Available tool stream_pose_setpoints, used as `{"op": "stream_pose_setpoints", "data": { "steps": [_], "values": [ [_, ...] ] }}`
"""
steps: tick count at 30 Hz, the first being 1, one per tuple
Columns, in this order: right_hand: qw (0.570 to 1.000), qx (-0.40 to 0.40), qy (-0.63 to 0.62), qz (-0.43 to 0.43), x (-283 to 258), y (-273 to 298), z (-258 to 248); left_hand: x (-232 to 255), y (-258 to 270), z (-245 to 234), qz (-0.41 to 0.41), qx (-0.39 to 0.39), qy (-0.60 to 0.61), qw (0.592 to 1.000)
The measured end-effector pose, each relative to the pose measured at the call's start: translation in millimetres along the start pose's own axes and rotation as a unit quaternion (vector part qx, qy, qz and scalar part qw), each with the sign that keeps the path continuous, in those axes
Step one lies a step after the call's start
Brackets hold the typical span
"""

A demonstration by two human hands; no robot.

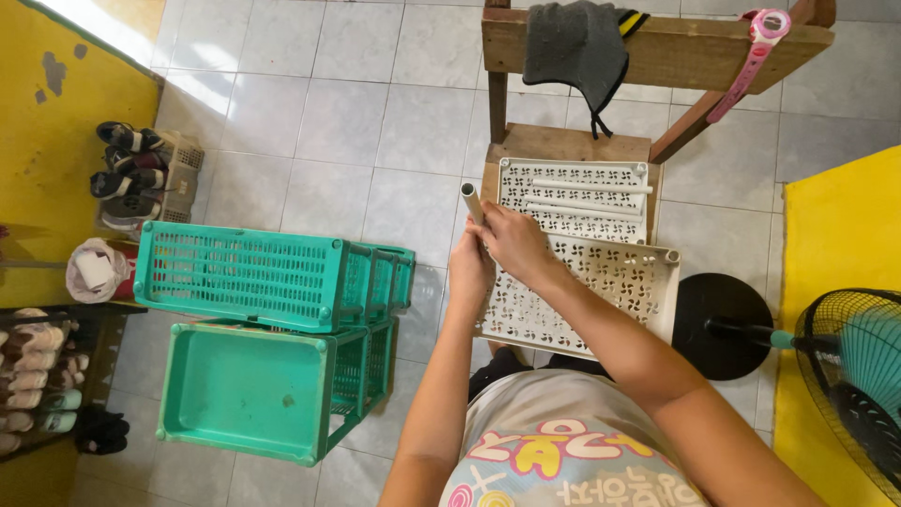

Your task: The person stacks green plastic trays, then repeatedly picks up white perforated trays, inserts white cylindrical rods into their corner holes, and places them on a wooden stand. The person uses a cloth to wipe the surface of the trays during the process.

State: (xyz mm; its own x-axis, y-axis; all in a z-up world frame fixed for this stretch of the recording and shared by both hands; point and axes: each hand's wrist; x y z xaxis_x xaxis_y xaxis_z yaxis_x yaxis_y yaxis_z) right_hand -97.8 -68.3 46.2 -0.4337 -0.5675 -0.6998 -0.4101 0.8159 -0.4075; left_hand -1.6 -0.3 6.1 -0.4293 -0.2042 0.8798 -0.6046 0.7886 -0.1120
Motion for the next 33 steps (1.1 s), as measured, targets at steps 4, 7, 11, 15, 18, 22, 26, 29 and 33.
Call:
{"op": "stream_pose_setpoints", "data": {
  "steps": [4, 7, 11, 15, 18, 22, 26, 29, 33],
  "values": [
    [0.996, 0.038, 0.054, 0.051, -7.0, 2.9, 8.2, 2.5, 0.1, -0.9, -0.041, -0.022, 0.008, 0.999],
    [0.995, 0.093, 0.034, 0.028, -10.1, 8.4, 13.2, 1.5, 0.2, -1.0, -0.052, -0.027, 0.034, 0.998],
    [0.997, 0.028, -0.007, 0.066, -3.1, 8.7, 6.9, -2.2, 1.2, -0.3, -0.017, -0.014, -0.036, 0.999],
    [0.994, 0.056, -0.015, 0.094, -6.5, 7.0, 1.2, 0.0, 3.0, 0.8, 0.028, 0.000, 0.003, 1.000],
    [0.991, 0.116, -0.033, 0.061, -17.2, 9.8, 3.7, 0.3, 1.7, 0.8, -0.010, -0.018, -0.021, 1.000],
    [0.992, 0.117, -0.019, 0.038, -20.1, 6.4, -1.0, -8.0, 3.1, 3.5, -0.022, -0.017, -0.003, 1.000],
    [0.997, 0.041, -0.069, 0.004, -12.3, -11.3, -19.1, -21.4, 1.7, 7.1, 0.010, -0.009, -0.057, 0.998],
    [0.990, 0.016, -0.124, -0.059, -11.7, -20.7, -32.6, -22.4, -4.4, 10.2, 0.018, -0.009, -0.095, 0.995],
    [0.994, 0.002, -0.086, -0.073, -1.1, -24.2, -50.7, -6.2, -0.6, 3.8, -0.028, -0.032, -0.111, 0.993]
  ]
}}
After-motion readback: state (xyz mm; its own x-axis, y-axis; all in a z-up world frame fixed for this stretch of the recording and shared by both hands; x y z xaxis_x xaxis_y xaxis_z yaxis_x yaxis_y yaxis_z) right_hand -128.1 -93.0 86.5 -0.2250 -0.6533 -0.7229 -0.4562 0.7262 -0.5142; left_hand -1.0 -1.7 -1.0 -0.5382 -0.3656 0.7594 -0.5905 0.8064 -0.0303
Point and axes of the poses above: each hand's wrist, its own y-axis away from the middle knuckle, its own z-axis out of the palm, x = y × z, and after that the axes turned 12 degrees about x, right-handed
